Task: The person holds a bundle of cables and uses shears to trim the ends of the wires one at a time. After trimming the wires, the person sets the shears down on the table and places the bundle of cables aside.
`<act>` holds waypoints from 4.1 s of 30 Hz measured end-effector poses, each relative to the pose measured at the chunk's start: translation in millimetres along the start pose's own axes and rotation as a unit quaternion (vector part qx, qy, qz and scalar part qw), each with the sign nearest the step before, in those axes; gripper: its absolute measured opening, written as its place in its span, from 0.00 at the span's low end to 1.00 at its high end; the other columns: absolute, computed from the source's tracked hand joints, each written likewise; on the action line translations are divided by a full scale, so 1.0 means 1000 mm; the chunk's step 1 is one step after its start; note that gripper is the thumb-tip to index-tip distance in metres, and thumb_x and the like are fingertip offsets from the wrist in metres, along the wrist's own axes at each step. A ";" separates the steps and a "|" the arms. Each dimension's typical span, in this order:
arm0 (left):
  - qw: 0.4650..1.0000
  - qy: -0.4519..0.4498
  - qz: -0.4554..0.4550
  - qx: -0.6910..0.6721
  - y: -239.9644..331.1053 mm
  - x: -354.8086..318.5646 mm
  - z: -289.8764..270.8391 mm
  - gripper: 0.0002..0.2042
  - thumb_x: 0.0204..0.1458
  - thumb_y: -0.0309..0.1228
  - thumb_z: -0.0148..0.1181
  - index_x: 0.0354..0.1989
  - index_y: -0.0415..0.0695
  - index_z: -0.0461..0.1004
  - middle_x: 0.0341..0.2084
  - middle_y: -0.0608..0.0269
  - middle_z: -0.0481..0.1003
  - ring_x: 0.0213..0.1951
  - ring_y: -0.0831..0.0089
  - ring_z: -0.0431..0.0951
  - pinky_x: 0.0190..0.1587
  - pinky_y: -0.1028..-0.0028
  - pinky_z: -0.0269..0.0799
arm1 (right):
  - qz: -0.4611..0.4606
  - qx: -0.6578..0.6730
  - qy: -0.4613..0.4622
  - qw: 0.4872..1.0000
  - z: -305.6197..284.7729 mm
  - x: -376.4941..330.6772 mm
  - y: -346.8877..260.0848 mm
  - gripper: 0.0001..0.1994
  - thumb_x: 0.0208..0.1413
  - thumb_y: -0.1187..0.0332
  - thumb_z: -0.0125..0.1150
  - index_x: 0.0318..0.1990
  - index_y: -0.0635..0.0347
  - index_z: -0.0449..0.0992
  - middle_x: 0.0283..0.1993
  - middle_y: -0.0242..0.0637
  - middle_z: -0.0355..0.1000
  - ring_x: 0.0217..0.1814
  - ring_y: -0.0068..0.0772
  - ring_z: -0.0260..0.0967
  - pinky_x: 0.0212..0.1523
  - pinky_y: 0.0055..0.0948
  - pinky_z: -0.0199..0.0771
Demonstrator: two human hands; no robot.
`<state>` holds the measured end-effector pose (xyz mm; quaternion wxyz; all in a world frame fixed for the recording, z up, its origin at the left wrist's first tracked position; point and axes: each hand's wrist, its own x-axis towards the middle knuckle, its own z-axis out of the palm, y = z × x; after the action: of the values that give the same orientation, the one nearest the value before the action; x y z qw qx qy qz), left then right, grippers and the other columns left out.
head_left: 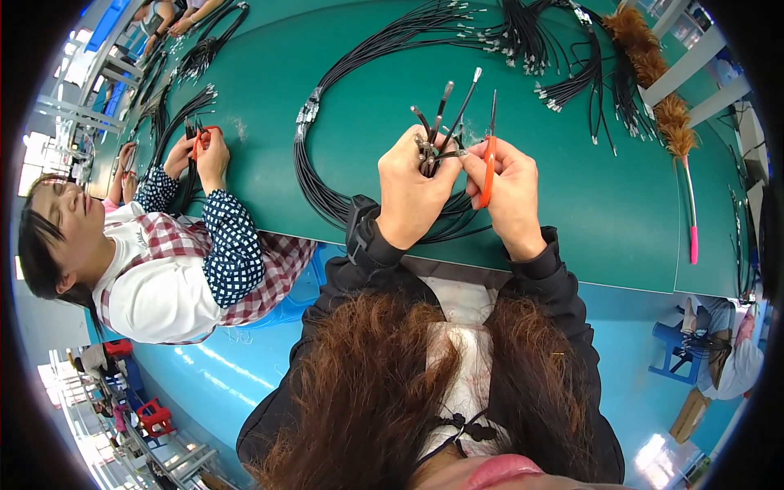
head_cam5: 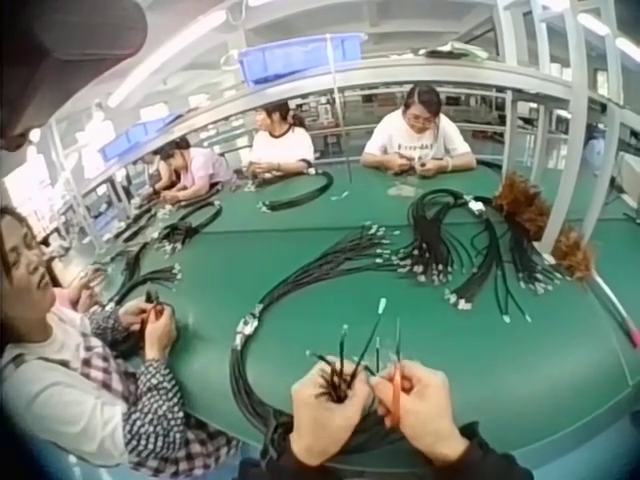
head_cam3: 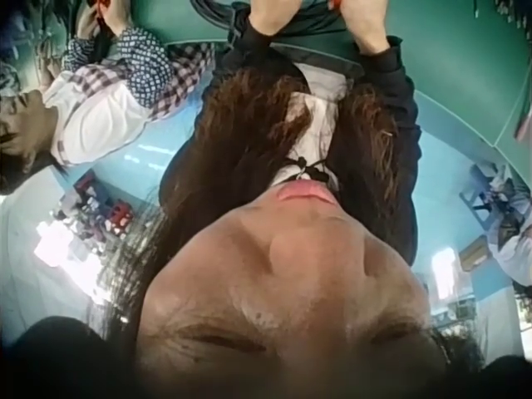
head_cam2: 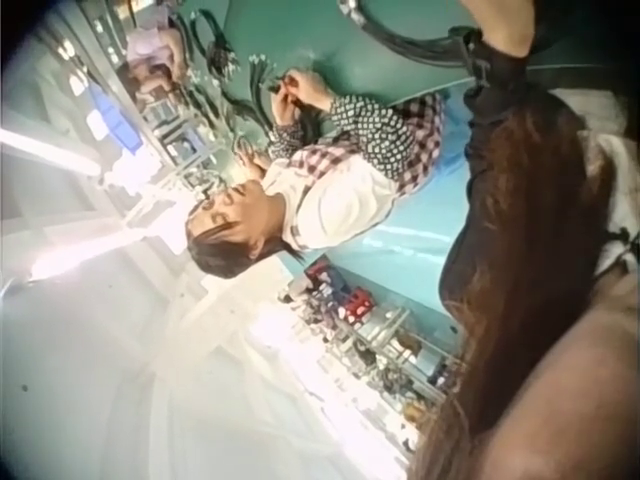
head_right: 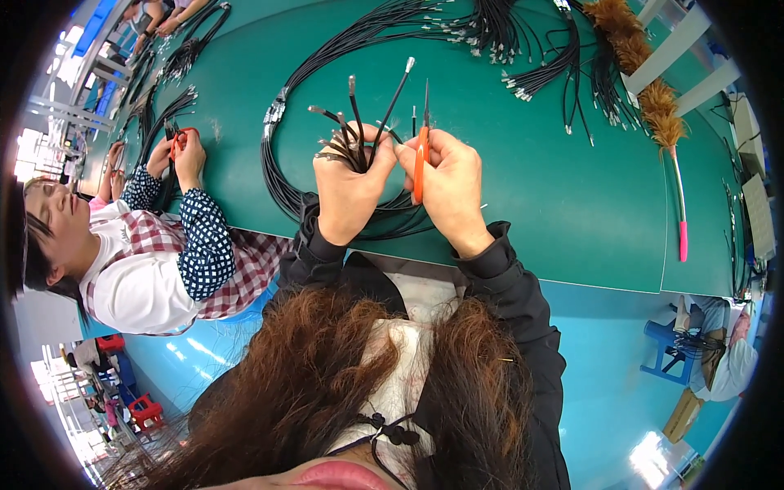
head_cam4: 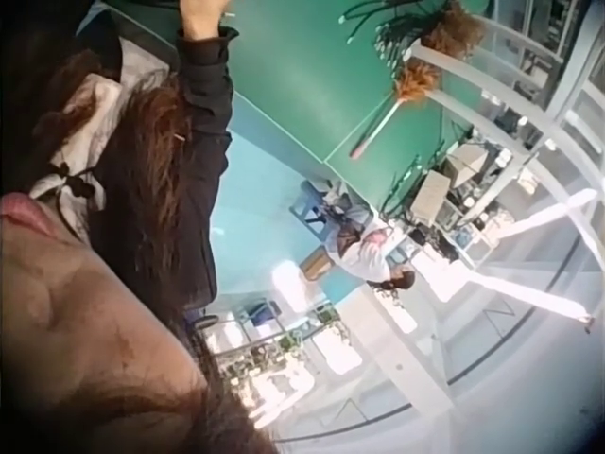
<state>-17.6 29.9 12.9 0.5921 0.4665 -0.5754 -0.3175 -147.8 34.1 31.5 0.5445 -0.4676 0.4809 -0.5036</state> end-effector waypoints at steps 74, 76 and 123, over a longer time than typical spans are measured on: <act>0.875 -0.240 -0.289 -0.306 -0.058 0.051 0.011 0.04 0.52 0.27 0.57 0.31 0.40 0.72 0.19 0.71 0.67 0.17 0.86 0.60 0.18 0.84 0.52 | -0.032 0.082 -0.137 0.987 -0.043 0.074 0.037 0.07 0.55 0.69 0.56 0.33 0.64 0.70 0.21 0.31 0.67 0.16 0.16 0.58 0.15 0.15 0.55; 0.869 -0.226 -0.302 -0.320 -0.061 0.060 0.006 0.04 0.51 0.27 0.57 0.32 0.41 0.71 0.19 0.71 0.67 0.16 0.86 0.60 0.18 0.84 0.52 | -0.036 0.040 -0.138 0.989 -0.039 0.081 0.035 0.07 0.55 0.69 0.56 0.33 0.64 0.70 0.21 0.32 0.68 0.16 0.16 0.59 0.15 0.15 0.56; 0.907 -0.220 -0.241 -0.266 -0.054 0.069 0.000 0.05 0.54 0.29 0.56 0.35 0.41 0.71 0.22 0.72 0.69 0.17 0.87 0.60 0.20 0.84 0.54 | 0.060 -0.022 -0.212 0.975 -0.045 0.110 0.014 0.06 0.51 0.71 0.55 0.30 0.65 0.71 0.19 0.34 0.70 0.12 0.15 0.60 0.13 0.14 0.57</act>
<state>0.3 -52.7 -10.5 0.4576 0.3347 -0.4553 -0.6865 -188.1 -76.0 7.2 0.6526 -0.5458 0.3932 -0.3487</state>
